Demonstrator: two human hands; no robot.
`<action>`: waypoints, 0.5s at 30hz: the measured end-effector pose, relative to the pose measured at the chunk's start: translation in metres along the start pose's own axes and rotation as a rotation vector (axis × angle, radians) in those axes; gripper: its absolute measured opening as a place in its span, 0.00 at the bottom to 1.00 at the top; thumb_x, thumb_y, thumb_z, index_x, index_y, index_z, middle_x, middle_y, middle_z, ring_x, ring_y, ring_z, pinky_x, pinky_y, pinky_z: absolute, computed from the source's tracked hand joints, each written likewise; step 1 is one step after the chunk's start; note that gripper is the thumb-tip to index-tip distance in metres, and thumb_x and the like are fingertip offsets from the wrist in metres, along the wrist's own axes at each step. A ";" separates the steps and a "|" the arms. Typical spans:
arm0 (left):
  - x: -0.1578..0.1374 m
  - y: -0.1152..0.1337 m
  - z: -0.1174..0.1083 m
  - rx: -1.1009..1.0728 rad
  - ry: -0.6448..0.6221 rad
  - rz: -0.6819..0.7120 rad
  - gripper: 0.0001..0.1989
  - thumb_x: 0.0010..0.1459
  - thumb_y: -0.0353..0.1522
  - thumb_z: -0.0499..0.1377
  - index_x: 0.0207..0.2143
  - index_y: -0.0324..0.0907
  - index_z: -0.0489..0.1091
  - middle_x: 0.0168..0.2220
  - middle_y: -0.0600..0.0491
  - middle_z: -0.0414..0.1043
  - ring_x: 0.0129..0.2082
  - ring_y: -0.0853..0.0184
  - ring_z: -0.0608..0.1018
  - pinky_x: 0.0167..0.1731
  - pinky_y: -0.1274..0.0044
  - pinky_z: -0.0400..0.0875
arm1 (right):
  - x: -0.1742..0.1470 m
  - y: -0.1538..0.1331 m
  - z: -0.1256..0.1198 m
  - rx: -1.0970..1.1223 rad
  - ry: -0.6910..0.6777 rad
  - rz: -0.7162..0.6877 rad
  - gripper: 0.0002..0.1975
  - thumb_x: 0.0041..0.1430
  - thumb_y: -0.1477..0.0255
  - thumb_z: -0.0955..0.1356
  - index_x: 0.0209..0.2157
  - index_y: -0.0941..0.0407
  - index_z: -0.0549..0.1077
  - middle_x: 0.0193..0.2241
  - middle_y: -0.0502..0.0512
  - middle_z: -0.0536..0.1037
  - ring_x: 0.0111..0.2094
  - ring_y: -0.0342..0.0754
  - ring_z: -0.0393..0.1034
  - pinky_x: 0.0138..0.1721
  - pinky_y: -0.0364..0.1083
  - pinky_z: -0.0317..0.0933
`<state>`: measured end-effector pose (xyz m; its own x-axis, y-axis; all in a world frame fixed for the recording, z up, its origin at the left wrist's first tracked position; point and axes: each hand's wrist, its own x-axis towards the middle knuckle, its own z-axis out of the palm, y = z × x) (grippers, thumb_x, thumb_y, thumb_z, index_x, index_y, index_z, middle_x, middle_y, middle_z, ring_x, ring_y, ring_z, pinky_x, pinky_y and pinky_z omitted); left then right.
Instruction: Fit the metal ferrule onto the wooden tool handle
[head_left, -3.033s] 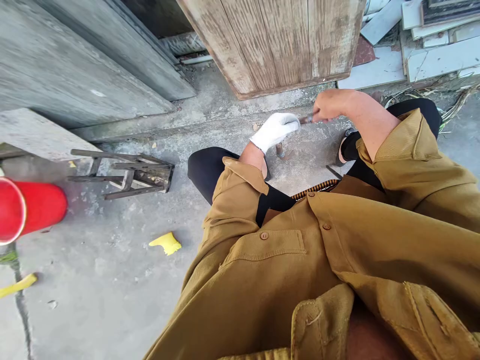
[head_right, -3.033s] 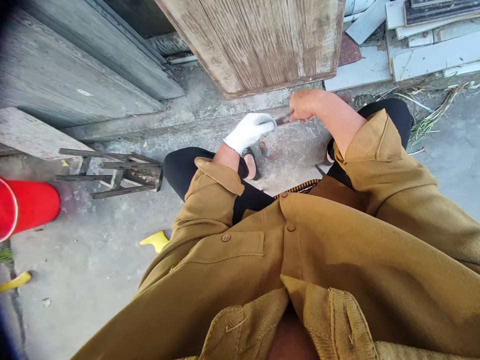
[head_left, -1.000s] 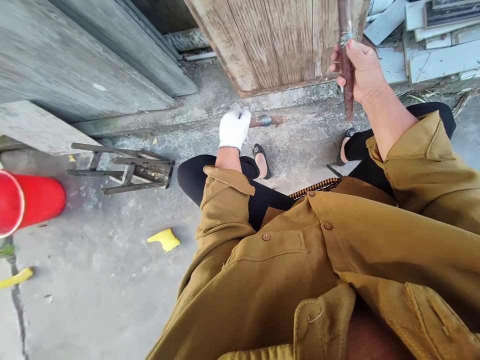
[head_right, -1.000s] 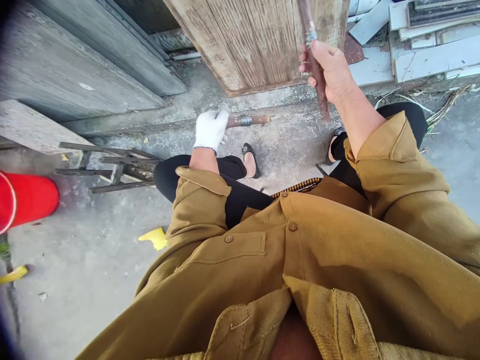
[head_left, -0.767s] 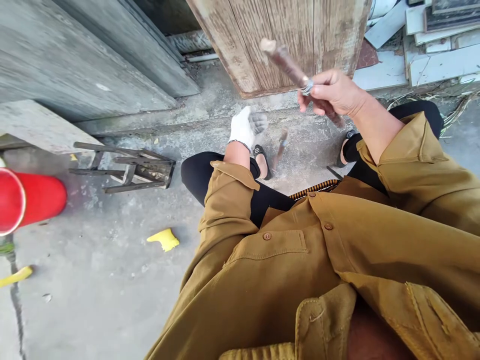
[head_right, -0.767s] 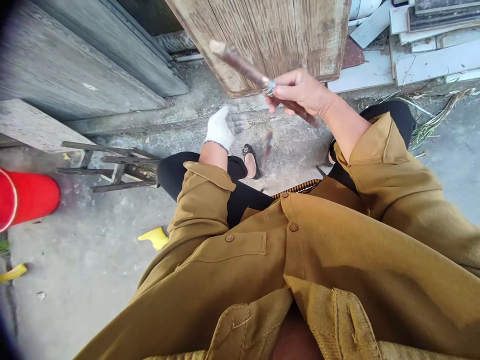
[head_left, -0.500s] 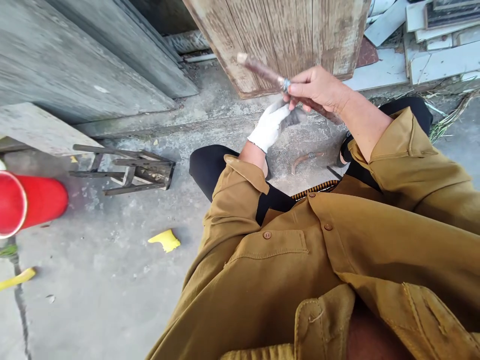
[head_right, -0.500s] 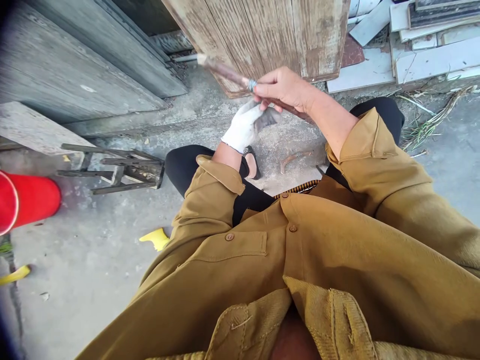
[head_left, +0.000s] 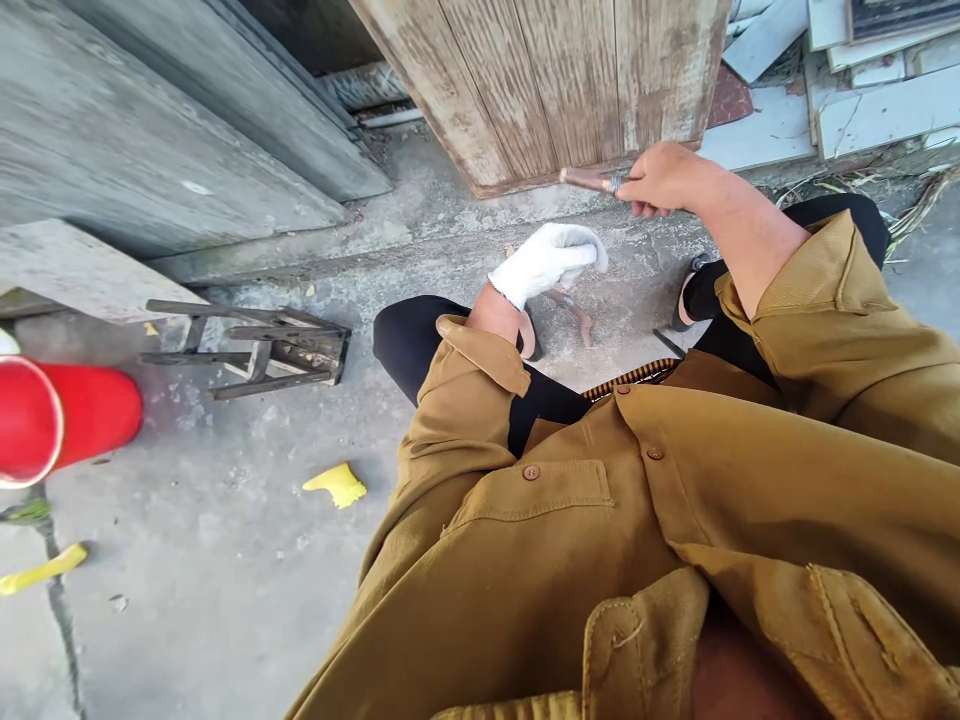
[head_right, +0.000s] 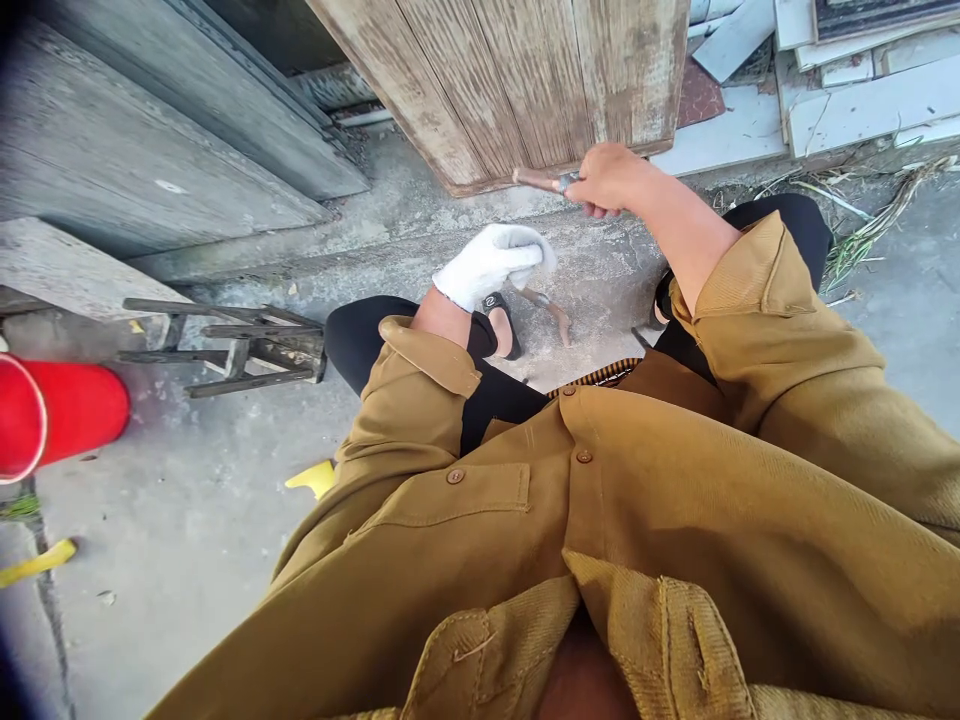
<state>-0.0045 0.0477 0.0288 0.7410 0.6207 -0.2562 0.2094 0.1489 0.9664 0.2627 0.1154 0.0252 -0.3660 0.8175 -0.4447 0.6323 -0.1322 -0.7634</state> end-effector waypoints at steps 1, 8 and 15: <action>-0.002 0.000 0.000 0.008 -0.050 -0.009 0.19 0.59 0.47 0.70 0.35 0.39 0.80 0.22 0.53 0.72 0.17 0.75 0.64 0.19 0.77 0.59 | 0.000 0.002 0.002 0.160 -0.025 -0.003 0.33 0.44 0.33 0.78 0.27 0.48 0.74 0.16 0.49 0.72 0.30 0.44 0.60 0.26 0.47 0.54; -0.007 0.003 0.000 0.084 -0.077 -0.057 0.11 0.61 0.40 0.69 0.36 0.41 0.82 0.30 0.47 0.79 0.26 0.67 0.76 0.29 0.71 0.73 | 0.011 0.010 0.011 0.151 0.055 -0.002 0.25 0.62 0.48 0.78 0.25 0.51 0.73 0.16 0.47 0.71 0.24 0.42 0.61 0.24 0.44 0.54; -0.022 0.010 -0.025 0.118 0.273 -0.063 0.12 0.61 0.42 0.65 0.33 0.42 0.77 0.32 0.49 0.77 0.28 0.67 0.74 0.31 0.71 0.68 | -0.015 -0.014 0.014 -0.166 -0.764 0.000 0.18 0.60 0.66 0.82 0.27 0.62 0.77 0.19 0.43 0.73 0.20 0.35 0.63 0.24 0.37 0.50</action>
<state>-0.0347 0.0548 0.0442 0.5287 0.7994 -0.2852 0.3342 0.1129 0.9357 0.2492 0.0968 0.0362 -0.6963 0.1971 -0.6901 0.7044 0.0028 -0.7098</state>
